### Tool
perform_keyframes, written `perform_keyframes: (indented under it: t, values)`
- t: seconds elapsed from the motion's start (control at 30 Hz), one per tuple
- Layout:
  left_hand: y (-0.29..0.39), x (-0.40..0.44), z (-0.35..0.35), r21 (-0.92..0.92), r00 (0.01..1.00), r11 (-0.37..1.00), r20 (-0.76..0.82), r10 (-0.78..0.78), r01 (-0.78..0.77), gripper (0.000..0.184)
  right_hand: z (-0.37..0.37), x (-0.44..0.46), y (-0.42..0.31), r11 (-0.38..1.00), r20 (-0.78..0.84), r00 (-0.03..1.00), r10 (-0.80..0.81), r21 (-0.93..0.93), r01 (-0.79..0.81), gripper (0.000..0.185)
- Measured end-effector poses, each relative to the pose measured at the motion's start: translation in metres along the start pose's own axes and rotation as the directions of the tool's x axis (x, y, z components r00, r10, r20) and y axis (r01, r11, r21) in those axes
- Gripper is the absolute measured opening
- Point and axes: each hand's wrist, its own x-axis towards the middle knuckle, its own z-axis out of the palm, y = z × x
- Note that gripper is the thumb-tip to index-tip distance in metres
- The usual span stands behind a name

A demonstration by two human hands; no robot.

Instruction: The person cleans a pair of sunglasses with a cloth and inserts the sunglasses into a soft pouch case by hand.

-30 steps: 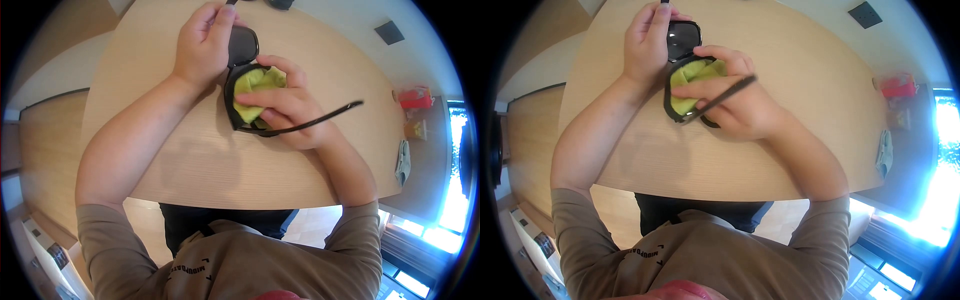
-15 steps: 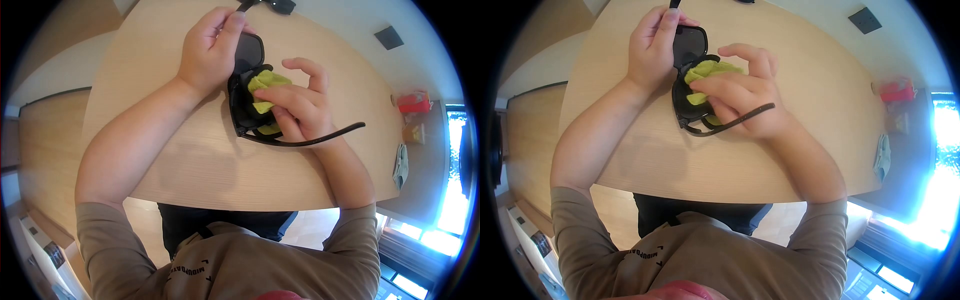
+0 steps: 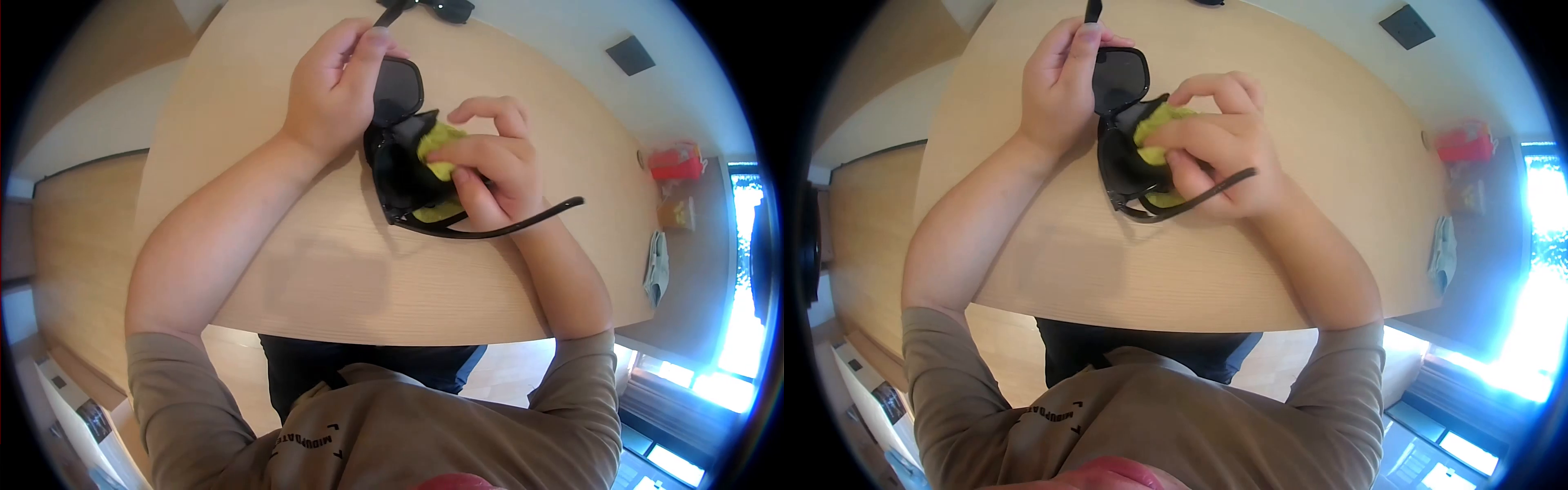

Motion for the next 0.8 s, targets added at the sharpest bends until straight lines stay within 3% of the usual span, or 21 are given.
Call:
perform_keyframes:
  t: [0.13,0.2,0.27,0.37,0.47,0.6,0.8]
  values:
    - [0.003,0.003,0.002,0.032,0.997,0.997,0.018,-0.077,0.076,0.025,0.006,0.006,-0.011,0.997,-0.002,0.999,0.038,-0.067,-0.038,0.033]
    - [0.005,0.003,0.004,0.043,0.994,0.994,0.04,-0.1,0.098,0.025,0.015,0.002,-0.012,0.999,0.091,0.996,0.005,0.034,-0.008,0.038]
    - [0.008,-0.003,-0.002,0.071,0.997,0.997,0.067,-0.041,0.037,0.025,0.022,0.002,-0.019,0.989,0.086,0.996,-0.033,0.148,0.02,0.031]
    - [0.009,-0.002,0.002,-0.132,0.99,0.982,-0.025,-0.14,0.135,0.024,0.003,0.005,-0.014,0.934,0.102,0.993,-0.065,0.357,0.024,0.023]
    - [0.008,-0.001,0.002,-0.069,0.994,0.991,-0.013,-0.113,0.112,0.024,-0.007,0.005,-0.003,0.958,0.074,0.994,-0.078,0.281,0.055,0.019]
    - [0.006,-0.003,0.0,0.068,0.997,0.994,0.001,-0.08,0.08,0.026,-0.003,0.002,-0.005,0.999,0.003,1.0,-0.009,-0.051,0.009,0.027]
    - [0.01,-0.003,-0.001,0.056,0.996,0.995,0.017,-0.087,0.086,0.026,0.014,0.003,-0.017,0.99,0.084,0.996,-0.012,0.138,0.0,0.034]
